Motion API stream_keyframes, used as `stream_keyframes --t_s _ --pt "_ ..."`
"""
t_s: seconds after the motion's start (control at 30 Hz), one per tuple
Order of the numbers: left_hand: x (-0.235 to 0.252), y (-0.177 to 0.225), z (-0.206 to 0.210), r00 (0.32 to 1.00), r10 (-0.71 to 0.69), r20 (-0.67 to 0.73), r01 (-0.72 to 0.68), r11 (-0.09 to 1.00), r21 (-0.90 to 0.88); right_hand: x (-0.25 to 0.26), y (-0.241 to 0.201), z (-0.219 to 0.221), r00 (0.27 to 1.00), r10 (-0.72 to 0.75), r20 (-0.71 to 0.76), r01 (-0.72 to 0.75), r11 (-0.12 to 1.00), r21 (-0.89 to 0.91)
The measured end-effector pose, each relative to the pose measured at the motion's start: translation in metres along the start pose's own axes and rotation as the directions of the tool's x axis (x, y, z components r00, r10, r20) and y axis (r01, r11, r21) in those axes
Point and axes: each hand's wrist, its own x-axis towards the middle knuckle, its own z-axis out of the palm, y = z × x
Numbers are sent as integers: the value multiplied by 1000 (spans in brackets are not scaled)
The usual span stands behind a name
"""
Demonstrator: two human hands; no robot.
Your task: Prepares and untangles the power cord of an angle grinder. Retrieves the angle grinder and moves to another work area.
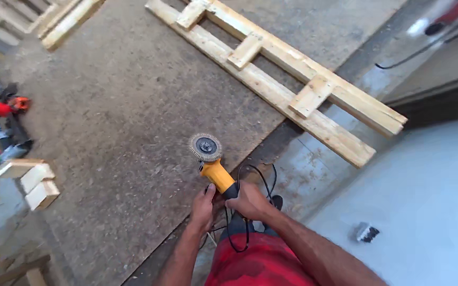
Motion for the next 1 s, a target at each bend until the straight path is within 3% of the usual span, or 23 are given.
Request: stream_keyframes --t_s 0.1,0.23,0.33,0.5,0.6,0.67,0.8,0.87,0.93,1.0 --pt "-13 -19 41 985 -93 148 94 996 -3 -39 50 -11 994 87 -60 -82 994 74" --pt "-20 -45 98 903 -284 323 272 959 83 -79 117 -28 980 160 -120 -140 977 162" --pt "-22 -75 150 874 -404 269 362 912 193 -103 167 -34 966 229 -119 -195 950 246" --pt "-12 -133 249 907 -417 63 346 821 455 -118 247 -56 928 343 -143 -253 865 433" --pt "8 -163 296 882 -470 29 326 654 683 -111 294 -66 896 420 -143 -309 821 480" --pt "32 -187 324 852 -522 46 321 590 741 -99 323 -70 869 471 -153 -339 790 511" --pt "93 -245 353 780 -585 224 344 699 627 -54 370 -71 799 585 -141 -400 691 602" --pt "124 -272 352 764 -583 275 348 732 586 -27 388 -70 798 590 -125 -399 672 624" --pt "160 -291 351 757 -586 290 363 745 559 -2 405 -64 827 529 -189 -308 709 634" --pt "201 -304 346 741 -576 343 391 787 477 24 421 -56 809 484 -334 -161 729 665"
